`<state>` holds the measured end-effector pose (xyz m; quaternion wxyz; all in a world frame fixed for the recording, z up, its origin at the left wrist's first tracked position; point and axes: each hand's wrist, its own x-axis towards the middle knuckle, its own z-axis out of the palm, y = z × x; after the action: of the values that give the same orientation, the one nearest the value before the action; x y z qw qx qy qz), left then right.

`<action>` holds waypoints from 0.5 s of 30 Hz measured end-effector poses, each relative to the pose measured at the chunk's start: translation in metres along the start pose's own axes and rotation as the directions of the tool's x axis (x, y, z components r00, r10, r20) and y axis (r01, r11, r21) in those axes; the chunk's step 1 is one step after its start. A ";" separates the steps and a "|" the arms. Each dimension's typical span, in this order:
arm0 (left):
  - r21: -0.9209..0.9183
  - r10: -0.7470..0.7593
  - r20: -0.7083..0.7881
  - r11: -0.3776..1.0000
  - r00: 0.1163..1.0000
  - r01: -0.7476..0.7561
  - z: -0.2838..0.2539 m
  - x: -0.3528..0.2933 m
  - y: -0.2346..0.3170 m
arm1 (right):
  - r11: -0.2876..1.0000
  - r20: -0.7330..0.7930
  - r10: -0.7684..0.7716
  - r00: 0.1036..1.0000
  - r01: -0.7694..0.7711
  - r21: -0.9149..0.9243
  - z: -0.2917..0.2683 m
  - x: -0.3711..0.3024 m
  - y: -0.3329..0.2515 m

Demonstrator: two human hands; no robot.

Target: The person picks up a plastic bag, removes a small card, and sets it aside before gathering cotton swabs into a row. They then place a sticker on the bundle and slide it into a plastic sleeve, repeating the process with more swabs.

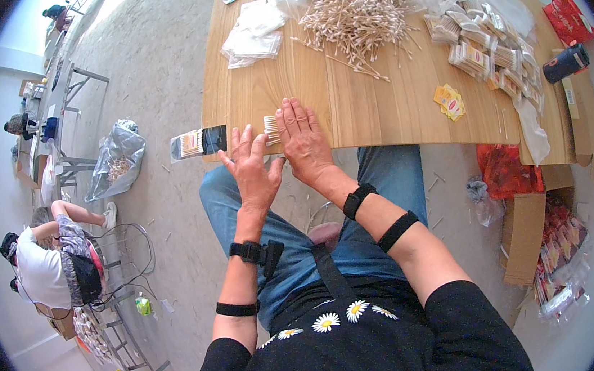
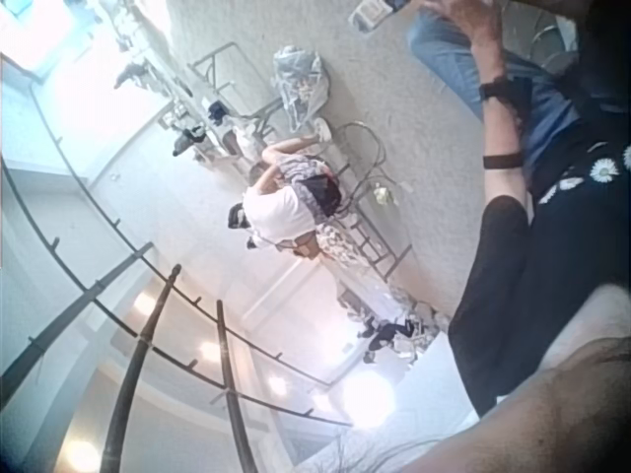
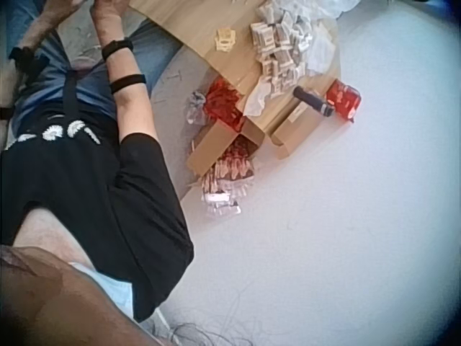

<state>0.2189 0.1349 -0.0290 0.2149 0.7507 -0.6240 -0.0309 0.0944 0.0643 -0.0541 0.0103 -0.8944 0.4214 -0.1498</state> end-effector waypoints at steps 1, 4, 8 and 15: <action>0.000 0.001 -0.001 1.000 1.000 -0.001 -0.001 -0.001 0.000 | 1.000 0.005 -0.001 1.000 0.001 -0.004 0.000 0.000 0.000; -0.009 0.004 0.015 1.000 1.000 -0.004 -0.003 -0.007 0.000 | 0.998 0.020 0.007 1.000 -0.008 0.069 -0.007 0.000 -0.001; -0.059 -0.014 -0.004 0.998 1.000 0.013 -0.003 -0.001 0.000 | 1.000 -0.011 -0.001 1.000 0.001 0.028 -0.003 -0.001 0.001; -0.058 -0.016 -0.014 0.998 1.000 0.015 0.003 0.006 -0.005 | 0.999 0.001 0.006 1.000 -0.006 0.052 -0.004 0.000 -0.001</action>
<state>0.2237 0.1290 -0.0318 0.2409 0.7492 -0.6154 -0.0453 0.0941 0.0656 -0.0507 0.0342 -0.8926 0.4200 -0.1603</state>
